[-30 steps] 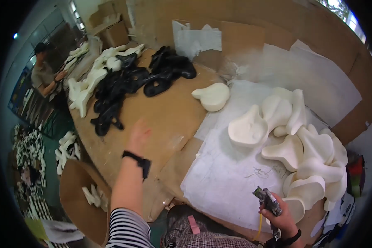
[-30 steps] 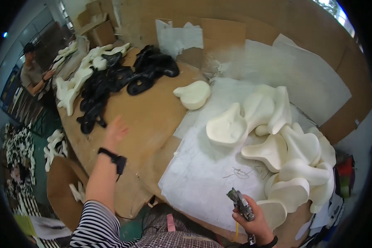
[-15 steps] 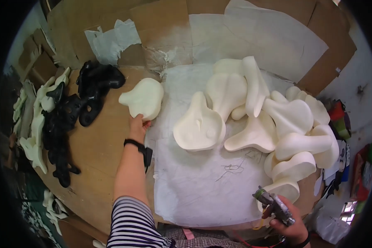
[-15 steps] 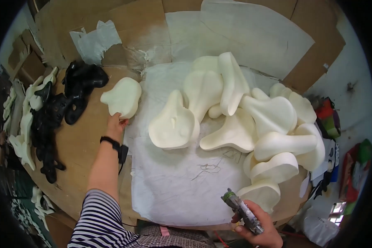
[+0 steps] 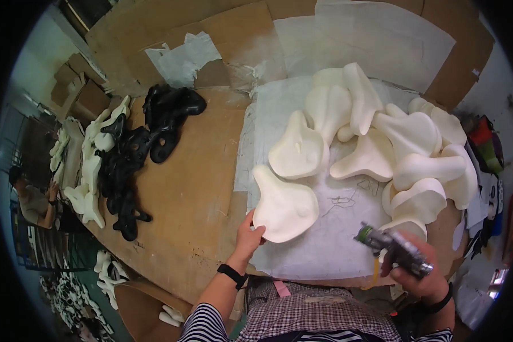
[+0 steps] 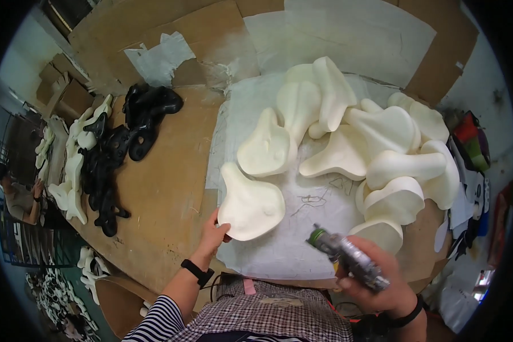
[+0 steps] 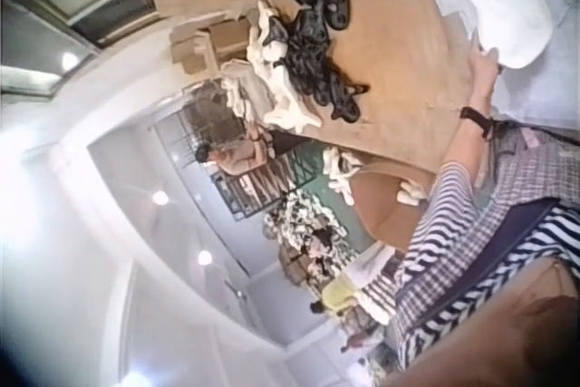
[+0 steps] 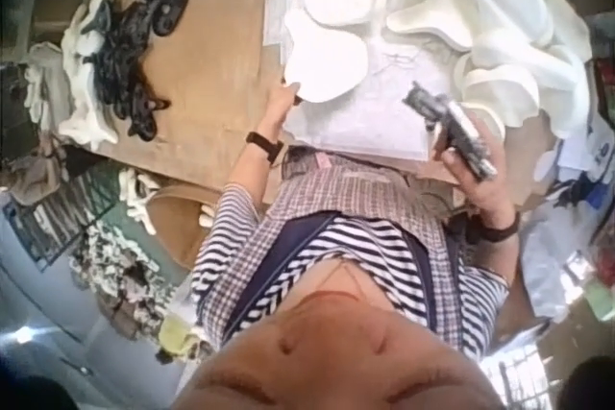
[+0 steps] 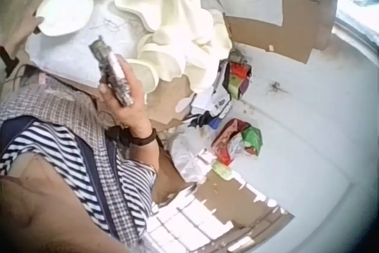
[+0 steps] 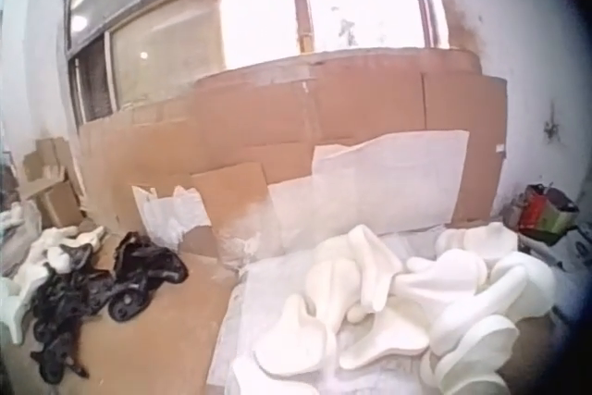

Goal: Organize and sort white foam seat components on a table and then into a large bin.

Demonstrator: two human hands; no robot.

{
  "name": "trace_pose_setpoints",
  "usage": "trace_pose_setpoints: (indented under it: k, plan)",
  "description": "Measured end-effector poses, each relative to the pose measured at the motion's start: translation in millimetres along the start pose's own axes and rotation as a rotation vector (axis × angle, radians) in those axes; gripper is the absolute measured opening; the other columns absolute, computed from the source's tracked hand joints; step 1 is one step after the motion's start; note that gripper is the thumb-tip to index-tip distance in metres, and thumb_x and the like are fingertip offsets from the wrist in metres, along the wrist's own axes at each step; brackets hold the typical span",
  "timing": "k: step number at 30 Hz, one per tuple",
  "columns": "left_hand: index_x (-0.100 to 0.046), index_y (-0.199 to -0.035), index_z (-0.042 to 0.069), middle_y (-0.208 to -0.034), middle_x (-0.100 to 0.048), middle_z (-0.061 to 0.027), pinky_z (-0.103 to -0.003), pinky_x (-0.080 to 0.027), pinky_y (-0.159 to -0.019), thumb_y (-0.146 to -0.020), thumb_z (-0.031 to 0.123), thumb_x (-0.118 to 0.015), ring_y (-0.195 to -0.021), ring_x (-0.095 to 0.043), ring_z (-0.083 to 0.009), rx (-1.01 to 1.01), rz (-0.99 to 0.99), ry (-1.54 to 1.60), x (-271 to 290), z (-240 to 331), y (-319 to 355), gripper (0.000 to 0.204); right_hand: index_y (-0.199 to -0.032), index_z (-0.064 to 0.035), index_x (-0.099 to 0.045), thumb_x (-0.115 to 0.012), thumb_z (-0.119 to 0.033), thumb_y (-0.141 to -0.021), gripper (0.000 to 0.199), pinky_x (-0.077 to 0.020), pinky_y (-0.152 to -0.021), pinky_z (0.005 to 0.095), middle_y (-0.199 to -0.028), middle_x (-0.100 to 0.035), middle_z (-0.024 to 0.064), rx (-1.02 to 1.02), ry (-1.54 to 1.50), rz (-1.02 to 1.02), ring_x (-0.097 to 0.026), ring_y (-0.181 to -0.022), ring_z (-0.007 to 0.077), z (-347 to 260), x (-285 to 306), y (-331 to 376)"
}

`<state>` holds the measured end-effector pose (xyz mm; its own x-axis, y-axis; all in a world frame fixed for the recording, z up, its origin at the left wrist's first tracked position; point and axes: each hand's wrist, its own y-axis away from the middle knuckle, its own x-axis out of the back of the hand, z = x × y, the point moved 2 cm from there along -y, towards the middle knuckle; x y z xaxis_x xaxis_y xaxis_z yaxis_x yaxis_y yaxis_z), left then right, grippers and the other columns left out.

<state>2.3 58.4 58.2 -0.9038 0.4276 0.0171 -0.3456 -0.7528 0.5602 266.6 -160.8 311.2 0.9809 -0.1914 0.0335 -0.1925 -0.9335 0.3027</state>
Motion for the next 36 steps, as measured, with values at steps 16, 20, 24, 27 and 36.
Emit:
trace_pose_setpoints:
  k: [16,20,24,27,36]
  plan:
    - [-0.047,-0.135,0.006,-0.104,-0.060,-0.0034,-0.028,-0.044,-0.072,-0.085,0.037,-0.063,-0.083,-0.051,-0.0150,-0.143,-0.142,-0.439,15.1,129.8,-193.8,0.061,-0.135,-0.0012,-0.040,-0.073,-0.014,-0.079,0.066,-0.0475,-0.079,0.0300,-0.100,-0.060,0.0078,-0.157,0.090,0.049,-0.059,-0.087,0.0142,-12.8,-1.5,37.3]
    - [-0.048,-0.134,0.008,-0.108,-0.062,-0.0062,-0.035,-0.049,-0.075,-0.082,0.029,-0.065,-0.088,-0.056,-0.0205,-0.062,-0.187,-0.375,-41.4,122.9,-214.9,0.058,-0.135,0.0029,-0.038,-0.075,-0.034,-0.078,0.077,-0.0480,-0.076,0.0315,-0.105,-0.059,0.0133,0.023,-0.007,0.353,-0.061,-0.085,0.0190,-25.5,-4.5,40.7]
    - [-0.057,-0.123,0.006,-0.105,-0.062,-0.0107,-0.044,-0.050,-0.073,-0.076,0.019,-0.064,-0.091,-0.061,-0.0214,-0.008,-0.304,-0.284,-61.9,78.1,-226.2,0.049,-0.135,0.0037,-0.037,-0.076,-0.033,-0.077,0.079,-0.0482,-0.075,0.0316,-0.109,-0.058,0.0140,0.093,-0.014,0.459,-0.061,-0.085,0.0195,-39.9,-6.7,38.4]
    - [-0.062,-0.114,0.004,-0.097,-0.064,-0.0120,-0.040,-0.051,-0.068,-0.075,0.014,-0.065,-0.079,-0.063,-0.0242,-0.111,-0.218,-0.351,-71.0,71.5,-204.7,0.041,-0.135,0.0036,-0.037,-0.076,-0.030,-0.077,0.078,-0.0486,-0.073,0.0308,-0.104,-0.060,0.0120,0.144,0.009,0.498,-0.061,-0.083,0.0182,-44.6,-10.5,38.7]
    - [-0.066,-0.108,0.001,-0.085,-0.058,-0.0155,-0.036,-0.048,-0.078,-0.073,0.012,-0.068,-0.084,-0.059,-0.0279,-0.475,0.100,-0.349,-31.4,70.6,-99.8,0.037,-0.128,0.0009,-0.048,-0.076,-0.008,-0.073,0.062,-0.0483,-0.070,0.0268,-0.092,-0.061,0.0079,-0.042,0.106,0.181,-0.060,-0.074,0.0134,-31.5,-5.3,70.7]
